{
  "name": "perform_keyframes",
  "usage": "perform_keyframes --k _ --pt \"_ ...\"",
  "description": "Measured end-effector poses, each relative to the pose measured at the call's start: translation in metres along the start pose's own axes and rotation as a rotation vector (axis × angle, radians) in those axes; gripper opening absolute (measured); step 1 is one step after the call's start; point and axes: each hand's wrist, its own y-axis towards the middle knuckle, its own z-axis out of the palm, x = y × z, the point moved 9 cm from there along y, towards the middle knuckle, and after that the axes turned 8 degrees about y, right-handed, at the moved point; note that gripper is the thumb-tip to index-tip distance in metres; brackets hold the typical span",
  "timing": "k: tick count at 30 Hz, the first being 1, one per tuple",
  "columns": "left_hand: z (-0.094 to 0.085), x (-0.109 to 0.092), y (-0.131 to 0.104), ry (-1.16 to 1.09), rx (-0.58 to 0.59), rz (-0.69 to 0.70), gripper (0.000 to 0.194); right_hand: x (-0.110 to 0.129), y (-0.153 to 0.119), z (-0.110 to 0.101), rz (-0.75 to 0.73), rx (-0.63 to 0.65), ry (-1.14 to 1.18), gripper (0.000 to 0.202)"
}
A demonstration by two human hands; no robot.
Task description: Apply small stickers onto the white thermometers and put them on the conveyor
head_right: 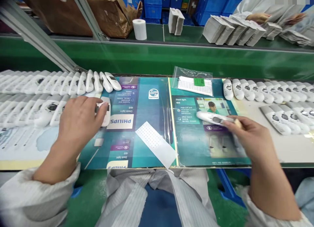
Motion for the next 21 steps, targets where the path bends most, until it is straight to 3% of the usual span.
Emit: perform_keyframes --k 2,4,7,9,11,12,15,17,21 --pt "0.013 0.004 0.008 0.134 0.107 0.025 0.046 -0.02 0.016 -0.021 0.04 -0.063 -0.066 0.02" --pt "0.024 -0.002 0.01 0.206 0.212 0.049 0.045 -0.024 0.024 -0.031 0.016 -0.082 -0.149 0.023" --pt "0.027 -0.009 0.008 0.129 0.31 -0.008 0.046 -0.007 0.02 -0.036 -0.084 -0.165 -0.305 0.029" --pt "0.019 -0.017 0.004 -0.017 0.271 -0.023 0.05 0.013 0.005 -0.031 -0.173 -0.213 -0.335 0.036" --pt "0.007 -0.032 -0.003 -0.28 0.187 -0.001 0.053 0.038 -0.021 -0.01 -0.295 -0.158 -0.299 0.032" --pt "0.006 -0.043 -0.01 -0.467 0.201 0.012 0.053 0.051 -0.037 0.006 -0.362 -0.08 -0.246 0.028" --pt "0.03 -0.088 -0.04 -1.033 0.48 0.011 0.058 0.084 -0.093 0.063 -0.492 0.272 -0.021 0.018" --pt "0.041 -0.113 -0.056 -1.178 0.56 0.009 0.059 0.095 -0.121 0.093 -0.5 0.421 0.051 0.018" --pt "0.055 -0.126 -0.07 -1.245 0.55 -0.044 0.048 0.1 -0.139 0.123 -0.5 0.457 -0.016 0.019"
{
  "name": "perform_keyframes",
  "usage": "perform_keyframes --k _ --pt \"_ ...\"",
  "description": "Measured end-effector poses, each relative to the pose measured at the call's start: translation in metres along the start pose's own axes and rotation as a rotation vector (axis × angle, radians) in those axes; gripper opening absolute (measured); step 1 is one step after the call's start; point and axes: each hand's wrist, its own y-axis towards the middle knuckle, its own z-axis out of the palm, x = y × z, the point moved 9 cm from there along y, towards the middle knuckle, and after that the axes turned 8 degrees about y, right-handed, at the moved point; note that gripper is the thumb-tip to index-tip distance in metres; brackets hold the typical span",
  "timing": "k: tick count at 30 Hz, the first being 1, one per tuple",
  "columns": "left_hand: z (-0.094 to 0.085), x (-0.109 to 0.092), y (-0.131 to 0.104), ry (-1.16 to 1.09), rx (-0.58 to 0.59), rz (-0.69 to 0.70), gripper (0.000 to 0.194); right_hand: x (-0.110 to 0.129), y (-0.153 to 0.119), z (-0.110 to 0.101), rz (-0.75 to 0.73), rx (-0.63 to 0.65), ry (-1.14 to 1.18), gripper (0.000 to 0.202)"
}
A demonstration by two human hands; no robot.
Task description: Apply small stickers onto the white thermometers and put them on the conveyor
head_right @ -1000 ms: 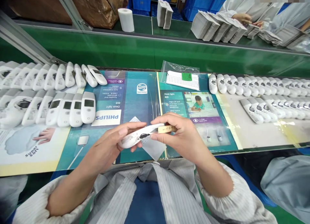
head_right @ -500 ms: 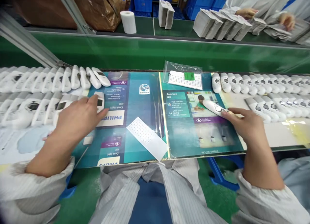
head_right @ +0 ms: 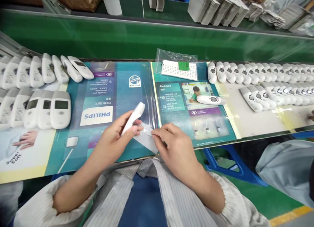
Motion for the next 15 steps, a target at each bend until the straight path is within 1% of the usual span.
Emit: perform_keyframes --k 4,7,9,11,12,13,15 --pt "-0.002 0.009 -0.004 -0.198 -0.028 -0.066 0.043 -0.006 0.009 0.006 0.021 -0.039 -0.095 0.016" --pt "-0.001 0.016 -0.011 -0.379 -0.098 -0.104 0.045 -0.006 0.013 0.007 0.026 -0.056 -0.134 0.014" --pt "-0.001 0.022 -0.02 -0.468 -0.206 -0.103 0.043 -0.001 0.011 0.004 0.009 -0.085 -0.158 0.015" --pt "-0.005 0.026 -0.031 -0.535 -0.355 -0.083 0.038 0.006 0.008 0.001 -0.01 -0.124 -0.16 0.017" --pt "-0.007 0.027 -0.037 -0.566 -0.423 -0.076 0.036 0.009 0.006 0.001 -0.021 -0.123 -0.144 0.017" --pt "-0.008 0.029 -0.042 -0.6 -0.479 -0.077 0.033 0.011 0.006 0.005 -0.035 -0.103 -0.124 0.018" --pt "-0.008 0.032 -0.049 -0.685 -0.536 -0.104 0.03 0.012 0.009 0.015 -0.067 -0.028 -0.109 0.023"
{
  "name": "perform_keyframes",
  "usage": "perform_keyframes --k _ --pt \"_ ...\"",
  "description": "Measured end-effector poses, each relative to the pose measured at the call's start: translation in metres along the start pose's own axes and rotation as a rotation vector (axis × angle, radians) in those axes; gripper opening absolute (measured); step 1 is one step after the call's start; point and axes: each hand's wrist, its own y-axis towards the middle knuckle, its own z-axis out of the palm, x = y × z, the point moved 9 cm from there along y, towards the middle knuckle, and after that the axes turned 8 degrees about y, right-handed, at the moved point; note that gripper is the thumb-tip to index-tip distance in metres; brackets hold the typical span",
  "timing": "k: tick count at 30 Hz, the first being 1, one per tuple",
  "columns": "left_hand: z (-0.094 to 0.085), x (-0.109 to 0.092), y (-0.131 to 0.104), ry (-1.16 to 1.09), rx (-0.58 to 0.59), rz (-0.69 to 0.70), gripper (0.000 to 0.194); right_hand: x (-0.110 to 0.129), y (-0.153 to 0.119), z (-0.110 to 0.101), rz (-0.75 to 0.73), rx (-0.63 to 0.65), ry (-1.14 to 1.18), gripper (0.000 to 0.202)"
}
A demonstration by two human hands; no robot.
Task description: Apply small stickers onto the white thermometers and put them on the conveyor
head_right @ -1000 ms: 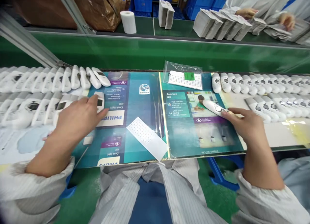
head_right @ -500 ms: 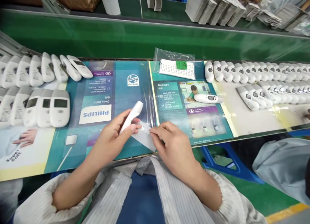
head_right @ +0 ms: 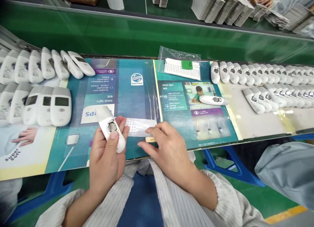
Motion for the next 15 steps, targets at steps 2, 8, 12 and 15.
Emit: perform_keyframes --k 2,8,12,15 --pt "-0.002 0.001 -0.001 -0.067 -0.015 -0.055 0.029 -0.005 0.011 0.008 -0.038 0.036 -0.039 0.026" --pt "-0.007 -0.004 0.006 -0.06 0.038 -0.153 0.032 -0.024 0.056 -0.002 -0.122 0.036 -0.07 0.027" --pt "-0.007 -0.001 0.004 -0.121 0.004 -0.214 0.03 -0.011 0.052 -0.014 -0.074 -0.017 -0.001 0.023" --pt "-0.005 0.0 0.002 -0.136 -0.005 -0.208 0.031 -0.004 0.042 -0.002 0.0 0.021 0.01 0.02"
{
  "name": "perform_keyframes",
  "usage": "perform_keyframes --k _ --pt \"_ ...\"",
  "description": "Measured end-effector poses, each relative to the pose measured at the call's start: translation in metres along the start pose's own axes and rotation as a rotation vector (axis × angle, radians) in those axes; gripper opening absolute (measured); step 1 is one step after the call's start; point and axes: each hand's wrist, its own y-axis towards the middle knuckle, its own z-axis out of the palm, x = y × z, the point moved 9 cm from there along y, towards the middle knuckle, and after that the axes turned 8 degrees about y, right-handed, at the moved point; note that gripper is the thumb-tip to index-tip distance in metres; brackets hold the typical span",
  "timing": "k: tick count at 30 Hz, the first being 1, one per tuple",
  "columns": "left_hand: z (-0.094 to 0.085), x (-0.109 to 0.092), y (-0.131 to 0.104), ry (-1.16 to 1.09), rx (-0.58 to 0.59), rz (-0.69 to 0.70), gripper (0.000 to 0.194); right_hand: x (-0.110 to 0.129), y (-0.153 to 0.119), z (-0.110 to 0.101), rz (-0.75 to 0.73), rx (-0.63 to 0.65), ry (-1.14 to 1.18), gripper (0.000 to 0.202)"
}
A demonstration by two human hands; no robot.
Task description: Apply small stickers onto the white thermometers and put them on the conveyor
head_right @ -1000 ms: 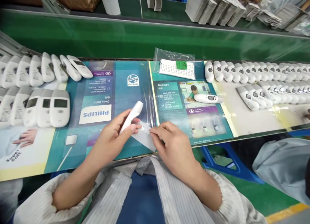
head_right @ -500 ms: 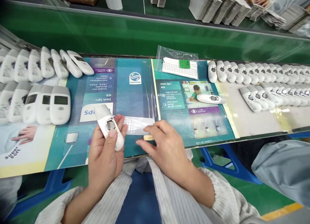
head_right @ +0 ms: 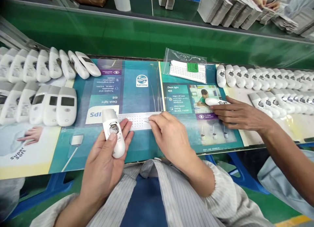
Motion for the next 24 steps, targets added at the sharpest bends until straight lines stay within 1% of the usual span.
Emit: perform_keyframes --k 3,7,15,18,20,22,24 --pt "0.0 0.002 -0.001 0.01 0.006 -0.002 0.035 -0.004 -0.001 0.01 0.077 -0.012 -0.054 0.017" --pt "-0.002 0.002 0.0 0.019 0.017 -0.013 0.038 -0.009 0.005 0.014 0.117 -0.031 -0.096 0.013" --pt "-0.001 0.005 0.002 0.033 0.046 -0.017 0.039 -0.01 0.009 0.02 0.148 -0.047 -0.061 0.01" --pt "-0.006 0.004 0.002 0.045 0.051 -0.02 0.037 -0.014 0.01 0.019 0.165 -0.056 -0.004 0.008" --pt "-0.01 -0.002 0.006 0.145 0.085 -0.018 0.034 -0.015 0.01 0.011 0.167 -0.081 0.108 0.006" --pt "-0.009 -0.015 0.015 0.364 0.176 0.009 0.037 -0.012 0.013 -0.002 0.155 -0.102 0.24 0.007" --pt "-0.005 -0.036 0.028 0.639 0.248 0.116 0.045 -0.002 0.019 -0.014 0.115 -0.094 0.328 0.009"
